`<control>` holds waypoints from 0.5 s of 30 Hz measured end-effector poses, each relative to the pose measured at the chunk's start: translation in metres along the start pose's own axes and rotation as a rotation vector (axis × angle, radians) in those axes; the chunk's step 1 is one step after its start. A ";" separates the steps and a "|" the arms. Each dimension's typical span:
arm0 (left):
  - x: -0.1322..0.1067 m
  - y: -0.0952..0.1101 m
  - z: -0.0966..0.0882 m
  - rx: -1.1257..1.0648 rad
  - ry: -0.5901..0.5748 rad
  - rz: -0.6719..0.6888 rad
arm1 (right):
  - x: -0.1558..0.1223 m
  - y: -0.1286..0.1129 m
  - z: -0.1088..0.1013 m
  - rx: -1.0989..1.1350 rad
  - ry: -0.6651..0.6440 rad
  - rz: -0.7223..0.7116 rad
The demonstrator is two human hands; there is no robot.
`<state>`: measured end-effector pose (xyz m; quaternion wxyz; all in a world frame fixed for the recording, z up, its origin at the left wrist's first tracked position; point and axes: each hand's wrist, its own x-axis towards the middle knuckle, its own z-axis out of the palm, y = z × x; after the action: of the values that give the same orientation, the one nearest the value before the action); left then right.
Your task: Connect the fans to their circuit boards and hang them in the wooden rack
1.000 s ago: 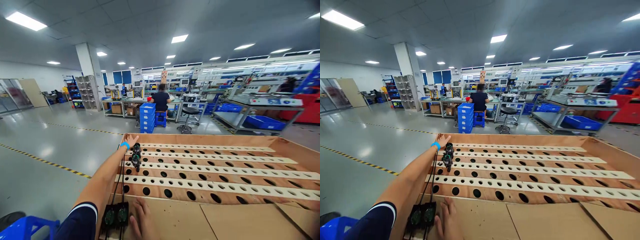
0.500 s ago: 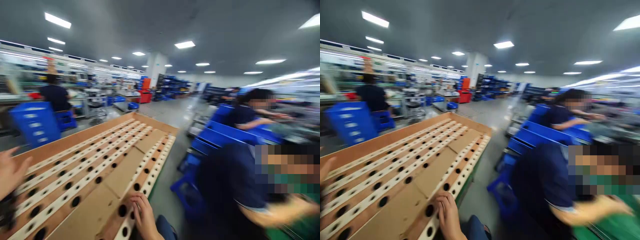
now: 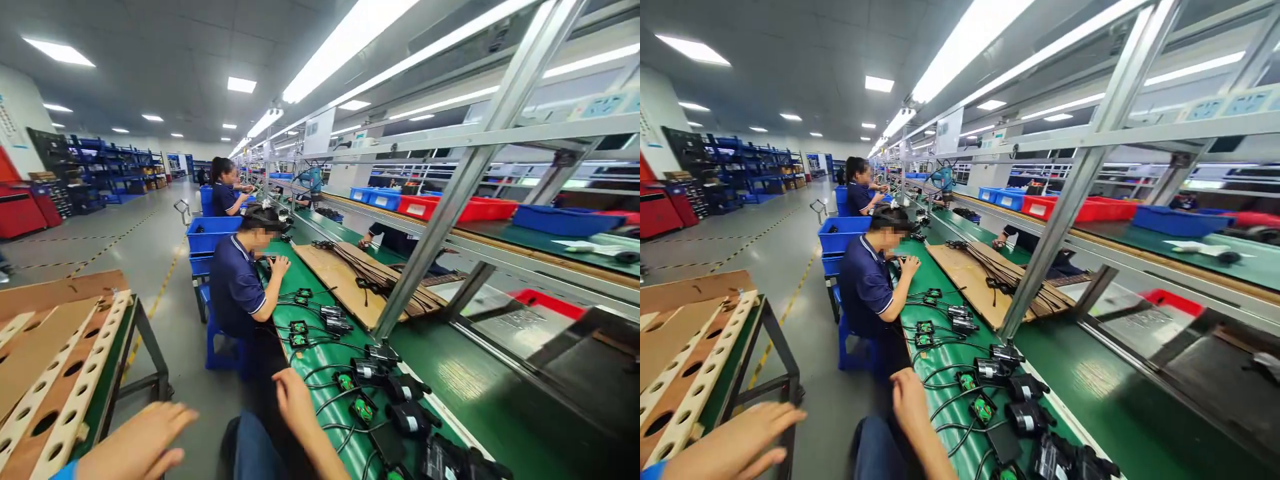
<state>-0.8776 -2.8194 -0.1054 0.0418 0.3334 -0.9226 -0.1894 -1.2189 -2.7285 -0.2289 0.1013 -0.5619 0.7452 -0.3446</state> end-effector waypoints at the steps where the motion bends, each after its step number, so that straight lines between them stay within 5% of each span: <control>1: 0.030 0.016 0.002 0.007 -0.094 0.031 | 0.017 0.025 -0.013 -0.053 0.019 0.085; 4: 0.123 0.056 0.030 -0.013 -0.298 0.093 | 0.078 0.088 -0.041 -0.140 0.054 0.227; 8: 0.218 0.075 0.116 -0.301 -0.438 0.080 | 0.159 0.140 -0.050 -0.221 -0.024 0.228; 12: 0.283 0.073 0.199 -0.755 -0.248 -0.252 | 0.203 0.166 -0.047 -0.288 -0.194 0.144; 15: 0.313 0.073 0.228 -1.113 -0.069 -0.541 | 0.213 0.172 -0.055 -0.334 -0.262 0.143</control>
<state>-1.2100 -2.8922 -0.3037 0.1303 0.4774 -0.5689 -0.6568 -1.4547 -2.8776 -0.2451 0.1270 -0.5564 0.8104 -0.1323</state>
